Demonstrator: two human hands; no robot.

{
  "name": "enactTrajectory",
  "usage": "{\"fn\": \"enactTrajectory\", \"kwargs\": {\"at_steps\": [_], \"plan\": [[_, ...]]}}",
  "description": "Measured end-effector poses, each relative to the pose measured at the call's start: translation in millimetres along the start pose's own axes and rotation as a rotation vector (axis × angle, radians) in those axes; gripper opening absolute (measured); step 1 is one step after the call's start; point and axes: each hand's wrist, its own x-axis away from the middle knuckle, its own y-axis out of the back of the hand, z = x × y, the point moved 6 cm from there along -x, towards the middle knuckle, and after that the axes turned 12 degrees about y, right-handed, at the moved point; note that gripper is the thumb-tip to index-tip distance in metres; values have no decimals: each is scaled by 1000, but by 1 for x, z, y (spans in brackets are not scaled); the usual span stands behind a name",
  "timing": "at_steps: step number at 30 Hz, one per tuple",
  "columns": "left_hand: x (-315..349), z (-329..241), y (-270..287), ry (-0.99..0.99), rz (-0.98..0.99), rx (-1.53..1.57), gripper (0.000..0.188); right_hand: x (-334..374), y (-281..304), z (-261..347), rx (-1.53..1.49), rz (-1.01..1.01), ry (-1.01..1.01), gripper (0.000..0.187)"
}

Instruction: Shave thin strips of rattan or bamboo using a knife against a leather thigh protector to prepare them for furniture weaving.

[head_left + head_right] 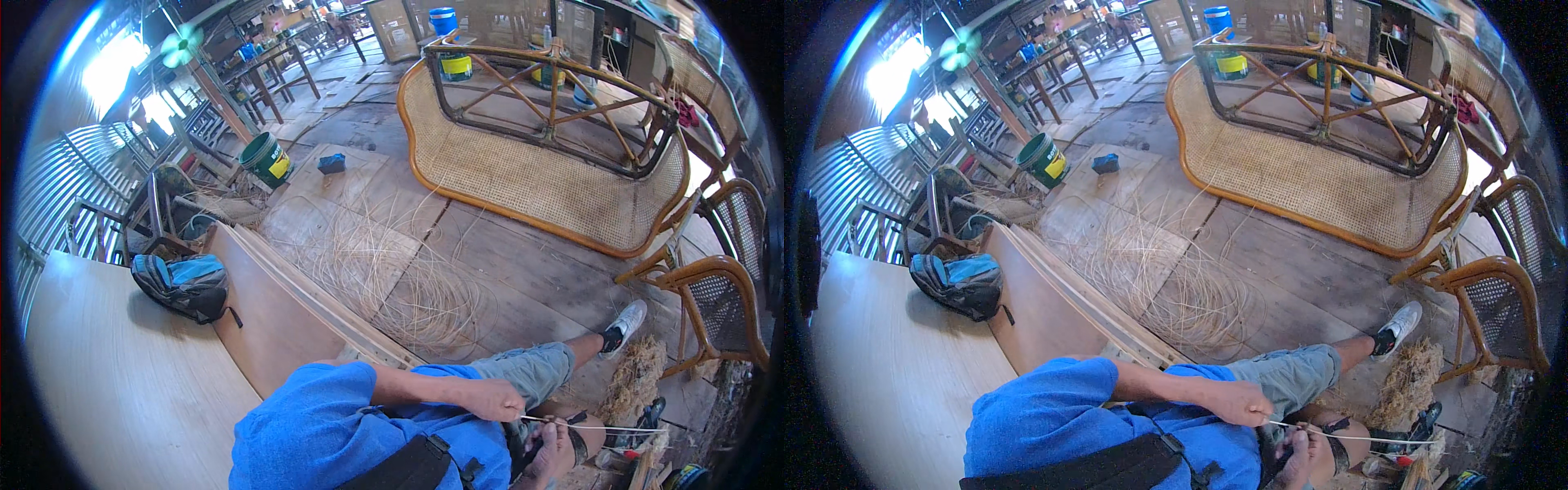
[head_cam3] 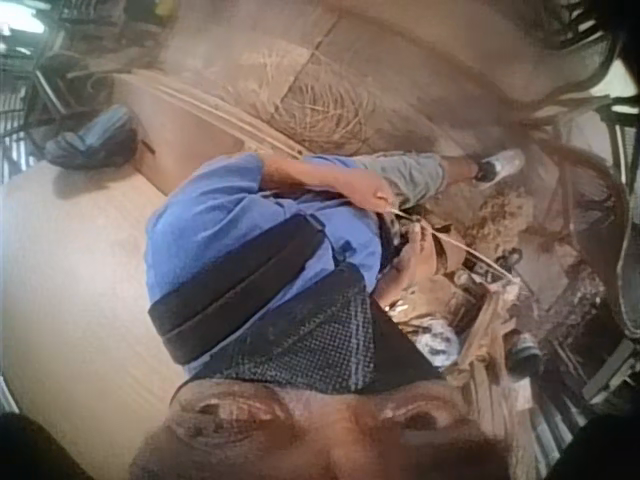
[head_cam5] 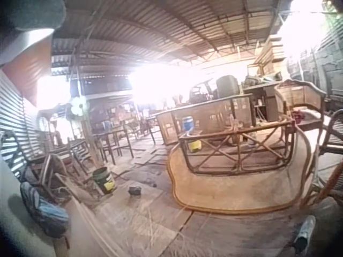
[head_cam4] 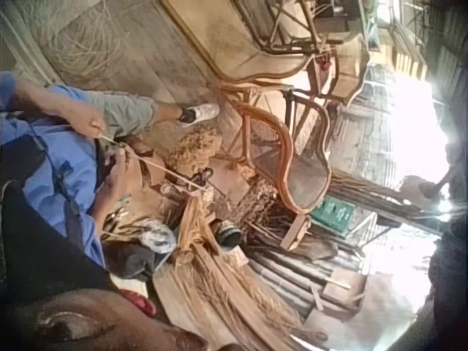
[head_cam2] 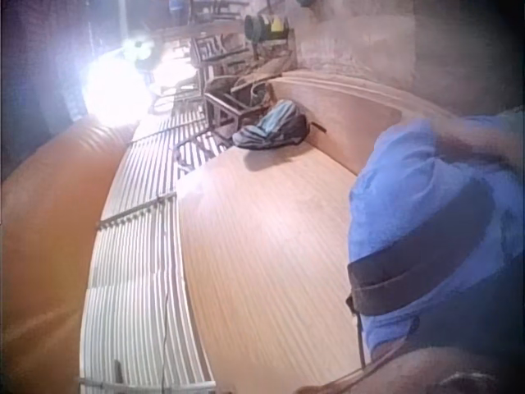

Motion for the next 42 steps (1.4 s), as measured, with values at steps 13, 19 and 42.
{"fn": "enactTrajectory", "kwargs": {"at_steps": [13,19,42], "plan": [[62,80,59,402,85,-698,28,6,57,19,245,-347,-31,11],[2,-3,26,123,-113,-242,39,-5,-7,23,48,-240,16,15],[-26,-43,11,111,30,90,16,-29,44,17,-444,-452,156,12]]}}
